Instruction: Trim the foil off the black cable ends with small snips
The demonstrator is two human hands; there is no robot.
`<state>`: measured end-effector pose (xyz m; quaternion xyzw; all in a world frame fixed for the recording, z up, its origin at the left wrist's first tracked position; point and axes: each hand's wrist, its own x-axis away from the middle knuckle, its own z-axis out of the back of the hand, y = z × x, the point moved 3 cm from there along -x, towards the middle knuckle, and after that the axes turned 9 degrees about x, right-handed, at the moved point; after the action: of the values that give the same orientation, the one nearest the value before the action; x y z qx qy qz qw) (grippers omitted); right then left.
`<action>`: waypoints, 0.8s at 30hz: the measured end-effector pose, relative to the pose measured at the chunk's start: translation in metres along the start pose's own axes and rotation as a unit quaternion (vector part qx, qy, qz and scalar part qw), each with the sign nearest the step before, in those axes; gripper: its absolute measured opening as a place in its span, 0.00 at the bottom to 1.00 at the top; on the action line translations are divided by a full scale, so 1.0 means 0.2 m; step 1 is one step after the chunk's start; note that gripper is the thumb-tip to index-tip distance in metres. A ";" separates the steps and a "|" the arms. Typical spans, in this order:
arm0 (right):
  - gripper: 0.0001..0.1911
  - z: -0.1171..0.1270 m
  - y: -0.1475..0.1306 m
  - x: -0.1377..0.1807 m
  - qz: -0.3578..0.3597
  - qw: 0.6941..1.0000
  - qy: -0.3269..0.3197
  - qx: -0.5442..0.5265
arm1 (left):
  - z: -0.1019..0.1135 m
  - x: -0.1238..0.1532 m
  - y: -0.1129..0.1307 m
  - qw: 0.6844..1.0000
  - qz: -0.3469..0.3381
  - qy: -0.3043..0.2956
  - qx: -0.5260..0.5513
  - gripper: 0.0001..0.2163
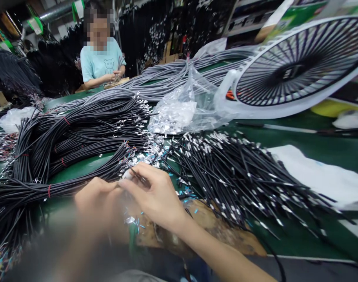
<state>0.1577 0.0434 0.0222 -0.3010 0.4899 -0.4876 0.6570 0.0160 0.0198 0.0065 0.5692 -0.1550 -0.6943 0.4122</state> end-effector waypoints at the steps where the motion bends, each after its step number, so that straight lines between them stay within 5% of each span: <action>1: 0.13 0.00 0.01 0.00 -0.015 1.000 -0.008 -0.020 | 0.00 0.00 0.00 1.000 0.004 -0.010 0.001 0.03; 7: 0.18 -0.03 0.04 -0.04 -0.046 0.984 -0.110 -0.133 | 0.02 -0.04 -0.03 0.993 0.063 -0.101 0.002 0.09; 11: 0.12 -0.03 0.01 -0.03 0.050 0.998 -0.011 0.027 | 0.01 -0.02 -0.03 0.993 0.098 -0.070 -0.015 0.09; 14: 0.08 -0.02 -0.03 -0.01 0.144 0.976 0.069 0.149 | 0.01 -0.01 -0.03 0.993 0.101 -0.037 -0.038 0.08; 20: 0.07 -0.06 0.02 -0.06 0.059 0.992 -0.107 -0.002 | 0.02 -0.04 -0.04 0.986 0.141 -0.090 -0.015 0.09; 24: 0.08 -0.04 -0.01 -0.05 0.135 0.985 -0.032 0.104 | 0.02 -0.04 -0.02 0.990 0.117 -0.072 -0.015 0.09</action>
<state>0.1482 0.0529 0.0247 -0.1770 0.4514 -0.4328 0.7600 0.0111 0.0276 0.0098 0.4889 -0.2392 -0.6831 0.4869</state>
